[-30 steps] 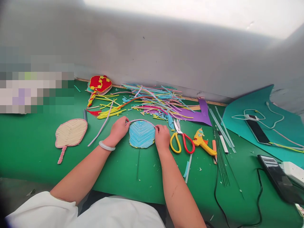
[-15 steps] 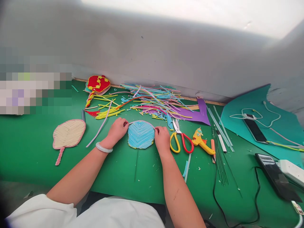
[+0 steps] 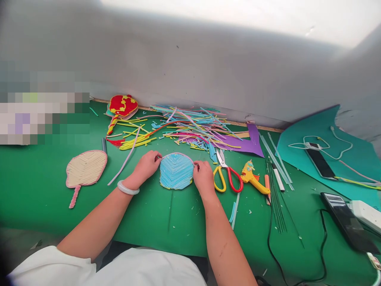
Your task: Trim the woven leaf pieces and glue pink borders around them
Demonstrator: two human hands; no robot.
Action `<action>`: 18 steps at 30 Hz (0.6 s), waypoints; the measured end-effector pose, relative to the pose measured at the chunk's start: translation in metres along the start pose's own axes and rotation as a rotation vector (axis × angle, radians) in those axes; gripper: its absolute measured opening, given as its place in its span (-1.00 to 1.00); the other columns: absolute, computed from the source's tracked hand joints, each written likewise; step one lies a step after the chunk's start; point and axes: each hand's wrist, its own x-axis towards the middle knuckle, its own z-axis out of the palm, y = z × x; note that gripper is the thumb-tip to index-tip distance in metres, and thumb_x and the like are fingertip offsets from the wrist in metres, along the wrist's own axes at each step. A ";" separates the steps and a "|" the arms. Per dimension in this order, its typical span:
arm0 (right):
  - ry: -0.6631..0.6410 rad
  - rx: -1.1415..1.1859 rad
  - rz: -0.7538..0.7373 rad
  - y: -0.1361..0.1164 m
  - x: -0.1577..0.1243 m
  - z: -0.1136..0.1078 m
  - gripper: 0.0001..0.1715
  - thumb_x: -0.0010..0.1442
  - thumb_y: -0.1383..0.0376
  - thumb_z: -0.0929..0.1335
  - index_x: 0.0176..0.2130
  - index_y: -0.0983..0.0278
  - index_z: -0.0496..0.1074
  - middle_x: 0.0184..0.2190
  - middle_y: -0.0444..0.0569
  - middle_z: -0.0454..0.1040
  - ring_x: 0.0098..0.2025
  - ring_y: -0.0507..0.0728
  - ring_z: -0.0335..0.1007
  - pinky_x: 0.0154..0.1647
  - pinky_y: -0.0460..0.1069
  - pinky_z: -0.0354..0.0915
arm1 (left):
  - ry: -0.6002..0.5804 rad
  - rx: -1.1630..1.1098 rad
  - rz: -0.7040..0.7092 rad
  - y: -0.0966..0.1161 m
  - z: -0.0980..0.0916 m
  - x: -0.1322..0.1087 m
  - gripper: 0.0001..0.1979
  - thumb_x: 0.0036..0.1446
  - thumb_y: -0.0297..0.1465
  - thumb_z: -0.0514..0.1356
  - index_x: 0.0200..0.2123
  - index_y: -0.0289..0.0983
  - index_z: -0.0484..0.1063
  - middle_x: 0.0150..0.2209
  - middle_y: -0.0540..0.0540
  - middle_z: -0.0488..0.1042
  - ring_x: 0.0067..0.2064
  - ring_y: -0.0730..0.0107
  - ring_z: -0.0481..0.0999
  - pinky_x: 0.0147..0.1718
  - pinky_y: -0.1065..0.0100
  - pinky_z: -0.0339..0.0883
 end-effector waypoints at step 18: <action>-0.163 -0.011 0.041 -0.005 -0.013 -0.013 -0.65 0.22 0.30 0.28 -0.07 0.23 0.56 -0.34 -0.03 0.46 -0.33 0.15 0.38 -0.24 0.03 0.27 | -0.078 -0.125 0.033 0.002 -0.008 -0.019 -0.72 0.22 -0.50 0.15 -0.01 -0.28 0.50 -0.23 -0.11 0.46 -0.20 0.24 0.51 -0.17 0.29 0.37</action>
